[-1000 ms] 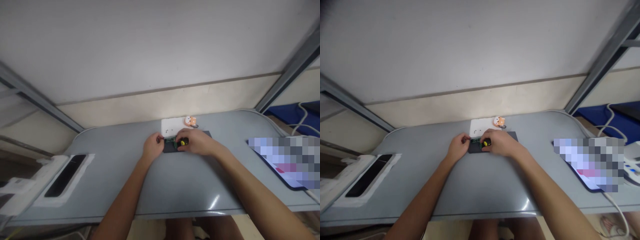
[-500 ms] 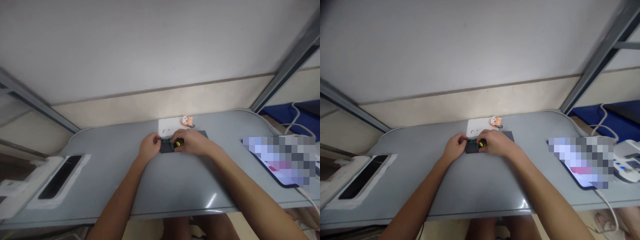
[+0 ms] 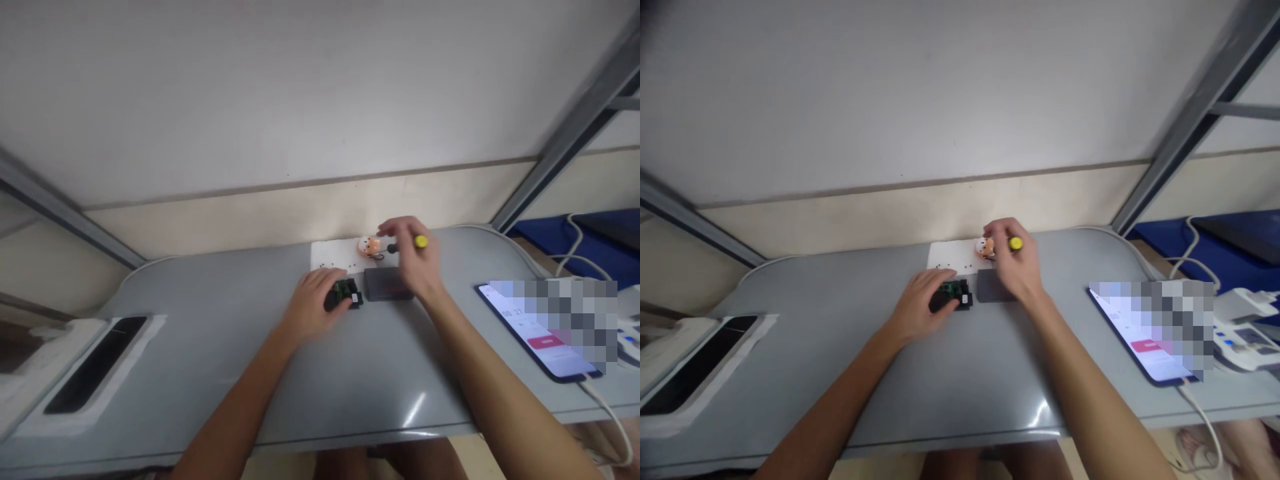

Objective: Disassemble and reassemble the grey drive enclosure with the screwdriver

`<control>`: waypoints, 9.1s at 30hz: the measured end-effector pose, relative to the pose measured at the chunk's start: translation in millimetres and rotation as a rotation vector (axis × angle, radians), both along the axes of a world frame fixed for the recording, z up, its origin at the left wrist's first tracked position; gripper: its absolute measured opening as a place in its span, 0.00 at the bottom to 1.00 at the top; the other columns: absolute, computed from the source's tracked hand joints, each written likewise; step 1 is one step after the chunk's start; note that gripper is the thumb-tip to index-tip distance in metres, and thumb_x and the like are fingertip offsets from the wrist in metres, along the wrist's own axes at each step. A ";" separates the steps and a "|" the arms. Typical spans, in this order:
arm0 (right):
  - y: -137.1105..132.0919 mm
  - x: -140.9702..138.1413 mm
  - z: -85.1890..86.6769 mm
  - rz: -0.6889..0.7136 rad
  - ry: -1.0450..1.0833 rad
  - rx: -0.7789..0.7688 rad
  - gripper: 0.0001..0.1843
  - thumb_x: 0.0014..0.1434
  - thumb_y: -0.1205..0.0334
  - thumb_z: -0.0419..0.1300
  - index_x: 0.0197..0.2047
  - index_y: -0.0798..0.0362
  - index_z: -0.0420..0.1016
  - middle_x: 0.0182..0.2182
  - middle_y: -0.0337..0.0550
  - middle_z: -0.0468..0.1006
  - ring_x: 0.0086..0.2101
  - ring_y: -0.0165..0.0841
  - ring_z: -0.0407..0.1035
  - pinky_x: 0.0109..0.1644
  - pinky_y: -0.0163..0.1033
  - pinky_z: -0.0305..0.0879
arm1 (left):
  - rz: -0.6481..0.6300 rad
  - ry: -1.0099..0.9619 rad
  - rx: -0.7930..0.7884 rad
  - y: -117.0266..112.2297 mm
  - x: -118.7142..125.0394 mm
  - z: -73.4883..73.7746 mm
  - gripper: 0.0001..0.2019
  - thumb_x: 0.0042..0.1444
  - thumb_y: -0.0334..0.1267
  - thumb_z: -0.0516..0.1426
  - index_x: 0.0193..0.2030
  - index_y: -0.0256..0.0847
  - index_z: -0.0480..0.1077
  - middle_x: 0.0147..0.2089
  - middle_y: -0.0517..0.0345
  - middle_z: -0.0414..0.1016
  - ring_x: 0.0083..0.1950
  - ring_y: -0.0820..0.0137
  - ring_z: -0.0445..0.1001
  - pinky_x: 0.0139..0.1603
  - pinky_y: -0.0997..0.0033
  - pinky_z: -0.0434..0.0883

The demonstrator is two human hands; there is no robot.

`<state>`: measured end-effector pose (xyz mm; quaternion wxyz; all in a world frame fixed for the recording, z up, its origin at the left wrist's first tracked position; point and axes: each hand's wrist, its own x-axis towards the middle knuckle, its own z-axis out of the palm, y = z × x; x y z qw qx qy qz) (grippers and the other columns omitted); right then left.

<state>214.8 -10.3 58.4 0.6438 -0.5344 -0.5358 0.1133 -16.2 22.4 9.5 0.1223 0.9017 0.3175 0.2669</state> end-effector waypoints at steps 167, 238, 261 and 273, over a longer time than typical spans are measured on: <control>28.5 -35.5 -12.2 0.551 0.679 -0.191 0.28 0.52 0.39 0.72 0.33 0.46 0.59 0.34 0.37 0.71 0.32 0.31 0.69 0.36 0.38 0.68 | -0.133 -0.117 -0.144 10.7 3.3 -17.7 0.09 0.57 0.40 0.68 0.43 0.46 0.76 0.56 0.53 0.81 0.60 0.58 0.78 0.66 0.49 0.70; 28.6 -39.8 -12.0 0.598 0.818 -0.143 0.24 0.61 0.34 0.61 0.38 0.47 0.73 0.27 0.35 0.64 0.23 0.27 0.59 0.27 0.37 0.59 | -0.159 -0.104 -0.110 11.2 4.0 -12.8 0.10 0.58 0.41 0.68 0.43 0.45 0.75 0.53 0.53 0.82 0.57 0.58 0.79 0.62 0.50 0.72; 29.2 -36.2 -8.8 0.607 0.862 -0.190 0.33 0.58 0.24 0.58 0.29 0.48 0.62 0.21 0.32 0.55 0.19 0.26 0.49 0.21 0.36 0.50 | -0.166 -0.101 -0.093 13.3 3.0 -14.9 0.09 0.59 0.43 0.67 0.43 0.45 0.75 0.54 0.53 0.82 0.56 0.59 0.79 0.61 0.53 0.73; 29.8 -37.0 -11.6 0.632 0.832 -0.186 0.25 0.59 0.33 0.65 0.35 0.47 0.73 0.26 0.35 0.66 0.23 0.27 0.60 0.28 0.37 0.62 | -0.170 -0.097 -0.110 14.1 3.0 -15.2 0.09 0.59 0.42 0.67 0.43 0.45 0.76 0.54 0.53 0.82 0.56 0.59 0.79 0.61 0.52 0.73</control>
